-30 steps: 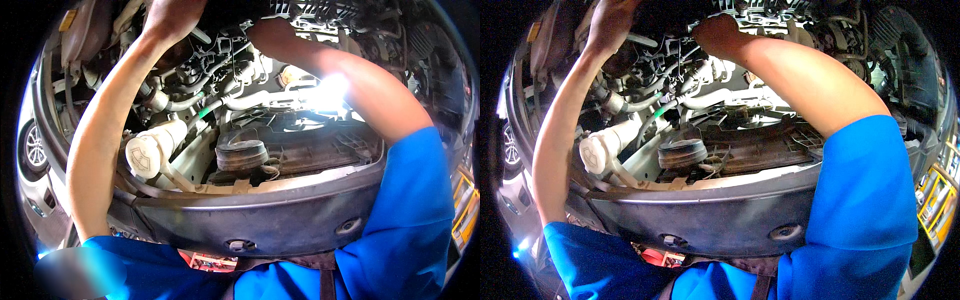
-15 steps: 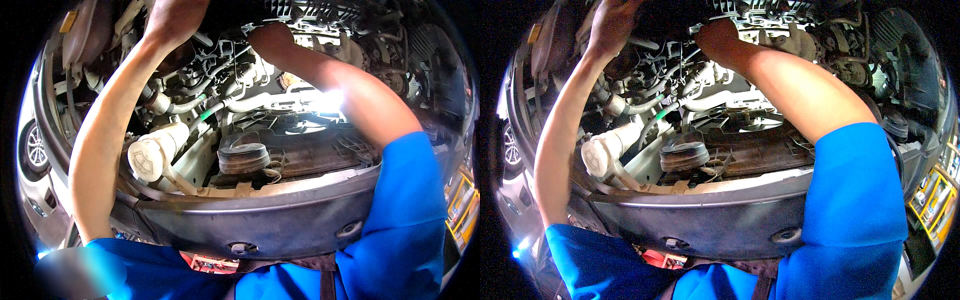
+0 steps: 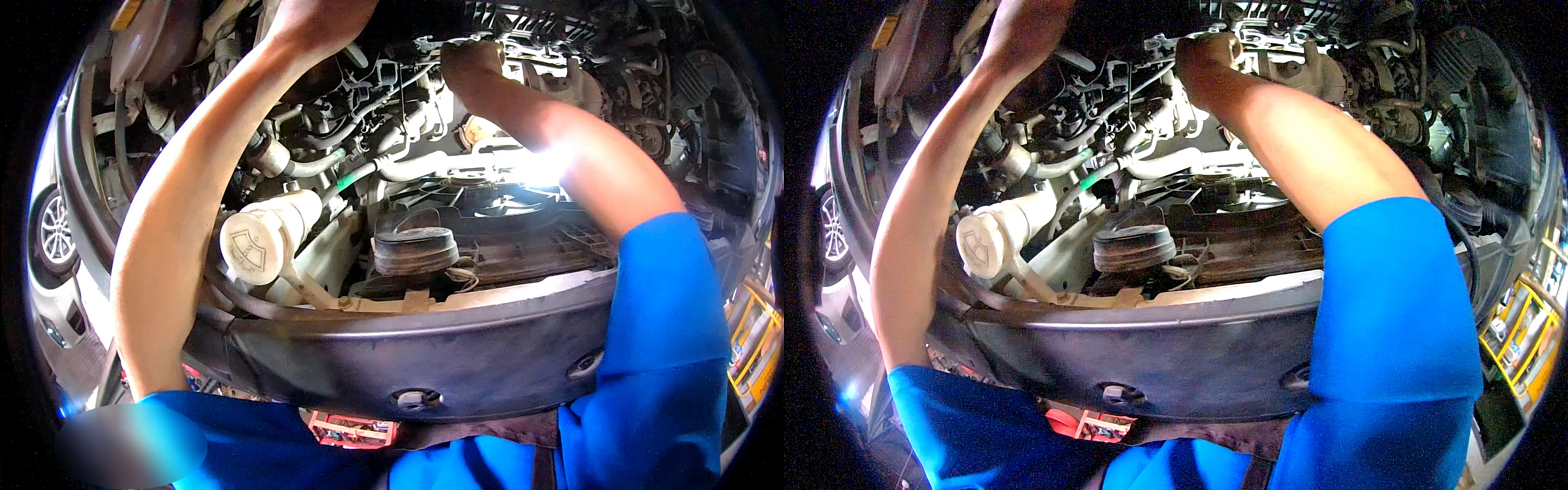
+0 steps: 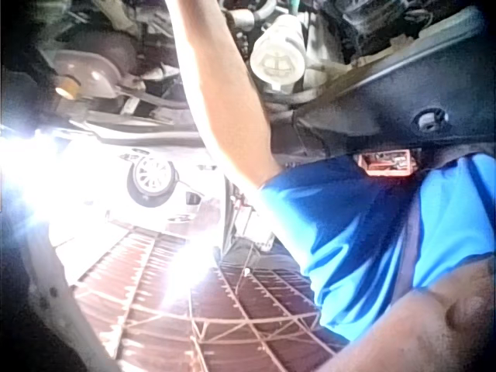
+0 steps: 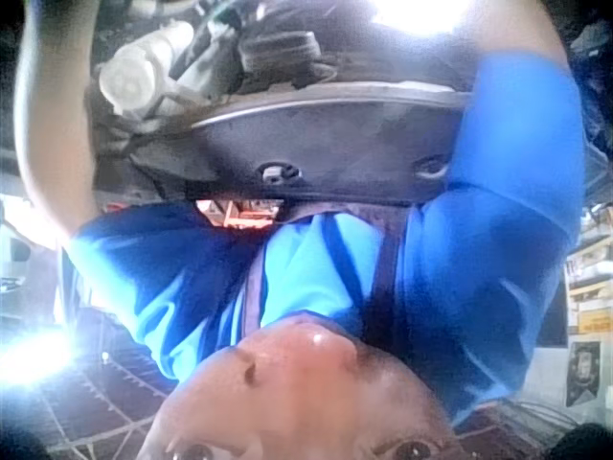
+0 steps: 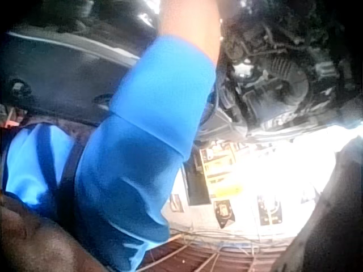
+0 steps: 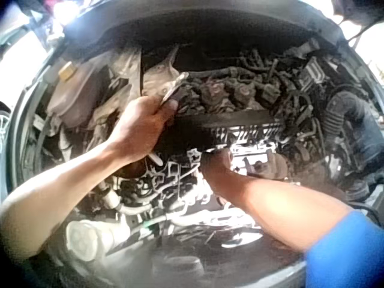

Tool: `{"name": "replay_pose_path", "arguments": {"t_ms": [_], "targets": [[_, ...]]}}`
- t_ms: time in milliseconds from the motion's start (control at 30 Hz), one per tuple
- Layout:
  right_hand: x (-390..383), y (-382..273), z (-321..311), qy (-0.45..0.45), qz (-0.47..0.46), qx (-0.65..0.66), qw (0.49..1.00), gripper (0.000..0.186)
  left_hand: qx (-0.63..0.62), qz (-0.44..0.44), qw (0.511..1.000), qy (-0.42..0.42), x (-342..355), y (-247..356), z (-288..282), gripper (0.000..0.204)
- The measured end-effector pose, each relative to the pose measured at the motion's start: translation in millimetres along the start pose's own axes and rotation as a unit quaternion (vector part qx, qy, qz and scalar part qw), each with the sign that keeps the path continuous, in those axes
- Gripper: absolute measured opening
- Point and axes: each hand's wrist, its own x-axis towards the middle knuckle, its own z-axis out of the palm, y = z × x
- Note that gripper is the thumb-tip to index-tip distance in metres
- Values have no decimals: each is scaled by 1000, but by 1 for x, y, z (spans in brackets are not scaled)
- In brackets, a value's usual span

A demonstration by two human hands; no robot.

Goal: The person manipulates a fuel injector rail assembly and uses a wrench to work on bolts inside a car engine bay.

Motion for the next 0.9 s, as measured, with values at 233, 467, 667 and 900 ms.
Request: {"name": "replay_pose_path", "arguments": {"t_ms": [233,467,667,900], "targets": [[7,-19,18,-96,-36,-26,994,39,29,14,999,3,-5,-5,-2,37],[55,-34,88,-53,229,353,906,38,39,17,999,14,-4,7,-4,37],[69,-33,110,-81,111,173,975,28,18,-39,999,-15,-2,17,0,39],[16,-5,17,-80,1,160,984,22,1,-28,1000,-6,-4,13,0,37]]}}
